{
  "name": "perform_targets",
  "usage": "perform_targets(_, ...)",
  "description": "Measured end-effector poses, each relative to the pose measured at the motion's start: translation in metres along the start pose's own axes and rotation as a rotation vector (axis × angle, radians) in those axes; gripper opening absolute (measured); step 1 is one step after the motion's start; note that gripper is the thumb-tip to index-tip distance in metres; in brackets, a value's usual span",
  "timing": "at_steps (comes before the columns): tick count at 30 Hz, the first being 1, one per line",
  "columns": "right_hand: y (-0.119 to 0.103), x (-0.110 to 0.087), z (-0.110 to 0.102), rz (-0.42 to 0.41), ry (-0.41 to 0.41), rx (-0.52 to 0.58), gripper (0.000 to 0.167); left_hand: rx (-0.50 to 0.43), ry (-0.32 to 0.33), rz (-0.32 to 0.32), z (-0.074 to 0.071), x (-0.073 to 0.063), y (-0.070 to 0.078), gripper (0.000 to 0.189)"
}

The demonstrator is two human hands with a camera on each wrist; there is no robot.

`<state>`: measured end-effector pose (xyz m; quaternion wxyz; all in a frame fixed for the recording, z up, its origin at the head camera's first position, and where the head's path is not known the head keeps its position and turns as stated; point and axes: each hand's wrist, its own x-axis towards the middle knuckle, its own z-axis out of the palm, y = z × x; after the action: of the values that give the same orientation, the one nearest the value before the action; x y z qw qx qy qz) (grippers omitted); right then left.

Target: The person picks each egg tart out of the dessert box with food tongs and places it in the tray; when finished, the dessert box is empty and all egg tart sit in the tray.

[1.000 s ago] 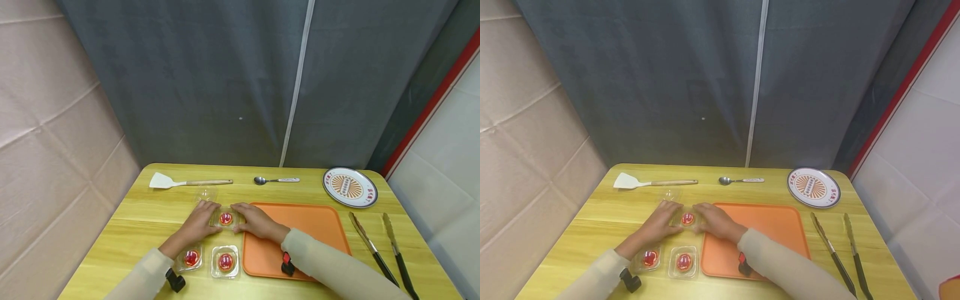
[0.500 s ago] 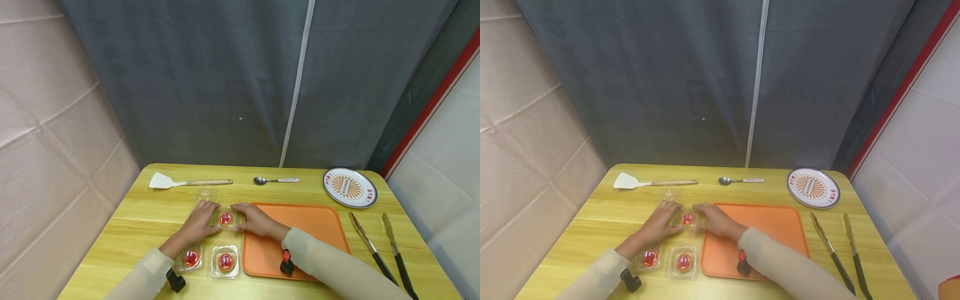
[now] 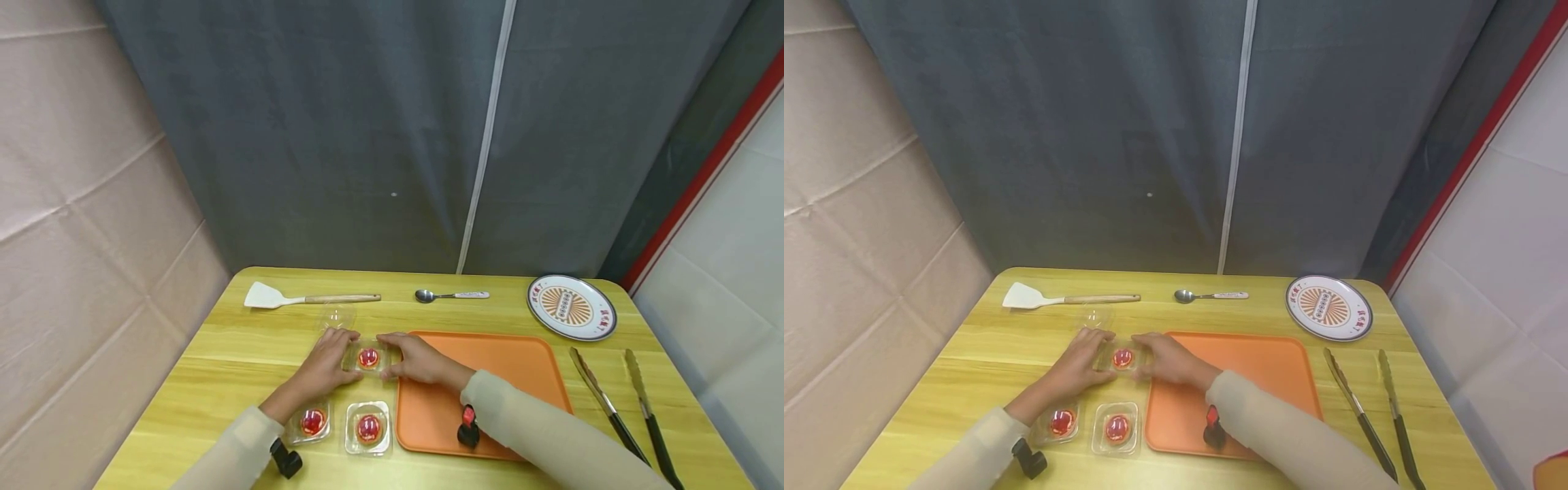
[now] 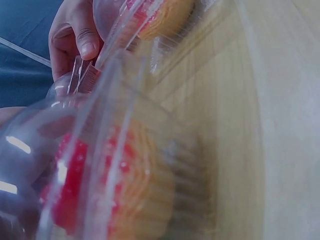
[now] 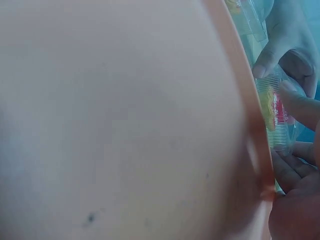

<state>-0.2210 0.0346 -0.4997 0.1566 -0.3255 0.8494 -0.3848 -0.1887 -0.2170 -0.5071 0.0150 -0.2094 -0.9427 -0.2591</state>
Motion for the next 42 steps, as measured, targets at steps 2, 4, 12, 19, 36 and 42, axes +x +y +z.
perform_targets(2,-0.001,0.0,-0.001,0.002,0.003,0.023,0.076,0.005,-0.003,-0.001,0.0,0.0,0.0,0.079)
perform_targets(4,-0.001,0.0,-0.001,0.006,0.007,0.052,0.074,0.011,-0.003,0.0,0.0,0.001,0.0,0.08)
perform_targets(12,0.002,0.001,0.001,0.002,0.006,0.003,0.078,0.041,-0.009,0.006,0.0,0.001,-0.001,0.081)
perform_targets(19,0.0,0.001,0.003,0.015,0.045,0.031,0.072,0.066,-0.023,0.015,-0.004,0.001,0.001,0.082)
perform_targets(36,-0.003,0.002,0.003,0.025,0.041,0.006,0.084,0.138,-0.023,0.057,-0.01,0.004,0.003,0.081)
perform_targets(42,-0.005,0.001,0.002,0.016,0.019,-0.044,0.085,0.133,-0.031,0.054,-0.008,0.003,0.001,0.08)
